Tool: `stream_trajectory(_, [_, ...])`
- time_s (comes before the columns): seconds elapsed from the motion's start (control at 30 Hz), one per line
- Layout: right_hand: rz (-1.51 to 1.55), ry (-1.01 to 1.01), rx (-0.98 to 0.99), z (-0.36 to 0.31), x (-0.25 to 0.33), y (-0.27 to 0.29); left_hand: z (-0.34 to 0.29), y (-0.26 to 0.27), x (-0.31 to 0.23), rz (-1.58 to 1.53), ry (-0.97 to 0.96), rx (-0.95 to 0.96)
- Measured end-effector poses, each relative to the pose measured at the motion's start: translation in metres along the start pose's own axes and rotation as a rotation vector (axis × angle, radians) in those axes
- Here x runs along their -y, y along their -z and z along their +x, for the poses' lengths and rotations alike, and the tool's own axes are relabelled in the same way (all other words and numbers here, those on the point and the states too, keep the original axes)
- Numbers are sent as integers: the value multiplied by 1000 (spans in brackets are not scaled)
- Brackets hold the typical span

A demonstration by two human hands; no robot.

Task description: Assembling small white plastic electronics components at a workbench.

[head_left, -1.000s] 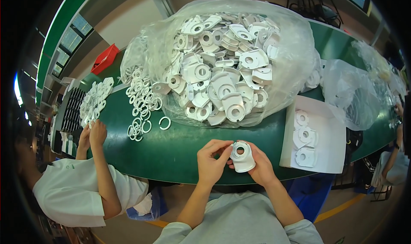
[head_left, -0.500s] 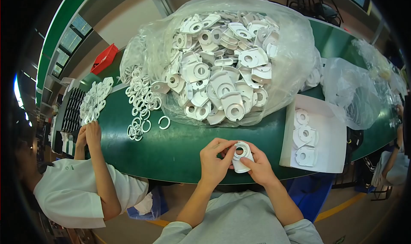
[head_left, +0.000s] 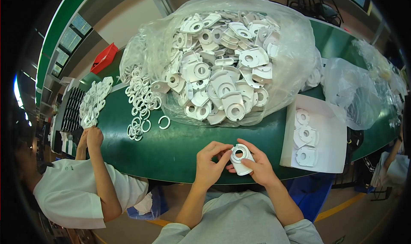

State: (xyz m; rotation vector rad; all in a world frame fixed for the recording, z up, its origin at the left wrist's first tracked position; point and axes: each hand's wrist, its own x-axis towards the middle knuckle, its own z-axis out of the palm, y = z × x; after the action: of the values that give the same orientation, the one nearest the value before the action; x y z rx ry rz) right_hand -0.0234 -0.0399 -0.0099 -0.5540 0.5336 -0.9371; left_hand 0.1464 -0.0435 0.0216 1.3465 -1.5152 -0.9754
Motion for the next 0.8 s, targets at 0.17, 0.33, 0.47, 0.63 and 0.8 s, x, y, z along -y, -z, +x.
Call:
stream_trajectory(0.17, [-116, 51, -22, 0, -2, 1, -1, -4, -1, -3, 9, -12])
stream_trajectory(0.33, [-131, 53, 3, -3, -3, 1, -7, -5, 4, 16, 10, -27])
stream_trajectory(0.47, [-150, 74, 4, -3, -3, 0, -9, -8, 9, -25, -34, -77])
stream_trajectory(0.63, [-311, 170, -50, 2, -13, 10, -11, -16, -1, 29, -17, -126])
stream_trajectory(0.8, [-37, 17, 6, 1, -2, -2, -8, -15, 2, -9, 46, -164])
